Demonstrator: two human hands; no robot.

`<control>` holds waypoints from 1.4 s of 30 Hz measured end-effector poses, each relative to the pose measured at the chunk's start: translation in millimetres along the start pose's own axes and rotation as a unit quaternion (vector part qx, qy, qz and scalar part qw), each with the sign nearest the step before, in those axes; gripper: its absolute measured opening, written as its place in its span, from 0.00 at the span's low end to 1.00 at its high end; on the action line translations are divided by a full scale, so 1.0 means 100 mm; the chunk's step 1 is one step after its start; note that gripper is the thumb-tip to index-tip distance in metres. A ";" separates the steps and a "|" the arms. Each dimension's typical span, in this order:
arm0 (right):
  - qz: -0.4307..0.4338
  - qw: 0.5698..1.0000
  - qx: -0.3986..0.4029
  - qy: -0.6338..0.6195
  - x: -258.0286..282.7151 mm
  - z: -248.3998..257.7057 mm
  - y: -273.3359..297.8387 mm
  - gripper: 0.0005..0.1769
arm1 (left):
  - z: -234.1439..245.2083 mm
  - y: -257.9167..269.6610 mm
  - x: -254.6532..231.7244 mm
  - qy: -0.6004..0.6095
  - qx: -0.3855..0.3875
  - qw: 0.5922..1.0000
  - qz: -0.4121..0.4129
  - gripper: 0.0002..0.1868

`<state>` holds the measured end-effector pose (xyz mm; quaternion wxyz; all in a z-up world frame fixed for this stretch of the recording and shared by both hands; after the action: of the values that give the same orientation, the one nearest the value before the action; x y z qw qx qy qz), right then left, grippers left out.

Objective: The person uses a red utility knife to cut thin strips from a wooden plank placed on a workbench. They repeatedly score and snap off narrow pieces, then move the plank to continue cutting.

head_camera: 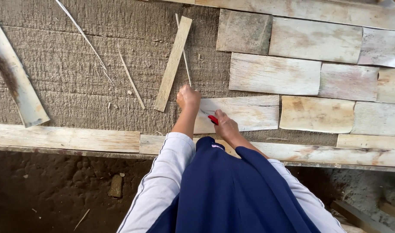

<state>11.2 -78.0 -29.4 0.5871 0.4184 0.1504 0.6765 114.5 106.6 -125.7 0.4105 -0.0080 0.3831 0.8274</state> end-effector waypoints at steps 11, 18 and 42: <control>-0.002 1.000 0.012 -0.009 0.10 0.11 0.06 0.24 | 1.33 0.16 0.31 0.016 -0.204 0.978 -0.040 0.08; -0.012 1.000 0.002 -0.011 0.05 0.06 -0.01 0.20 | 0.62 0.09 0.71 -0.024 -0.116 0.993 0.006 0.11; -0.066 0.994 -0.074 -0.036 -0.85 0.06 0.53 0.16 | -0.62 1.53 -0.75 -0.429 0.156 0.811 -0.367 0.76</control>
<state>-22.6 -171.7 -21.9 0.6649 0.3871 0.1054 0.6301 40.5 -39.8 -48.7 0.8017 0.2719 0.2609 0.4639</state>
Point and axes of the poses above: each hand's wrist, its own y-axis away from the middle knuckle, its own z-axis out of the back of the hand, x = y × z, the point moved 8 cm from there along -y, towards the middle knuckle, and after that the axes turned 10 degrees about x, right-handed, at the moved point
